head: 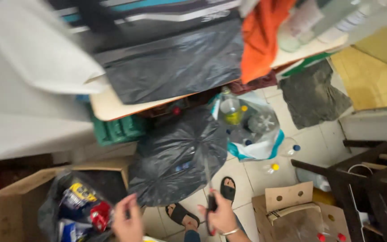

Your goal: Cutting and sorting plastic bottles into a cardboard box for recycling

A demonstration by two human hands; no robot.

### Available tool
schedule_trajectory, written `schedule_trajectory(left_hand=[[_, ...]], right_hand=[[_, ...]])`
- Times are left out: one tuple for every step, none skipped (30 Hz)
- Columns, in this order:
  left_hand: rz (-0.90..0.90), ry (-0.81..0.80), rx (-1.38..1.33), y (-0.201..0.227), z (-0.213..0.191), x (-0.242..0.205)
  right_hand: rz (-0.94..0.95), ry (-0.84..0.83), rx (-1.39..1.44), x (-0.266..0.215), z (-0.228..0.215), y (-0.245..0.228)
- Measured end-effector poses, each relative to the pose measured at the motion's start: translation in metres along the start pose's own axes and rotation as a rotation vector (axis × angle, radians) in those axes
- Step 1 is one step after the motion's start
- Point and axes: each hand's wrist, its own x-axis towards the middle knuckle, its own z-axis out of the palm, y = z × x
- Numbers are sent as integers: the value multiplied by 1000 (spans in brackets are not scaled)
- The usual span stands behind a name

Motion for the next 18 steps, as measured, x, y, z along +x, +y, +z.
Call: schedule_trajectory(left_hand=[[13,-13,6,36,34,3],[50,-135,-39,71,68,5],[81,-256,-84,107,102,4],[88,-269,-77,127,149,14],[101,-324,-211,146,195,22],[111,-378,-347,163,241,28],[111,-384,-338,156,297,39],[57,-404,-382,147,352,49],[6,-422,-431,138,410,61],[9,-425,-427,132,450,83],[135,-357,-254,123,488,101],[260,-288,-80,113,526,119],[256,-294,-72,101,547,126],[281,-397,161,89,567,132],[306,-496,397,76,583,140],[302,-503,408,86,571,130],[386,-484,323,98,558,124],[470,-465,237,111,543,118]], right_hand=[[8,7,17,4,-23,15],[26,65,88,8,-46,31],[46,119,156,11,-70,48],[55,124,169,17,-87,71],[61,175,209,21,-105,96],[67,226,248,24,-122,121],[74,224,256,21,-142,116],[98,201,366,17,-161,111],[117,182,473,17,-182,105],[118,183,478,22,-190,119],[124,199,516,23,-197,134],[129,215,554,24,-204,148],[139,211,557,26,-213,156],[215,214,493,27,-221,164],[290,214,430,28,-227,171],[300,206,435,29,-233,178],[289,197,454,32,-237,183],[279,189,473,33,-240,187]])
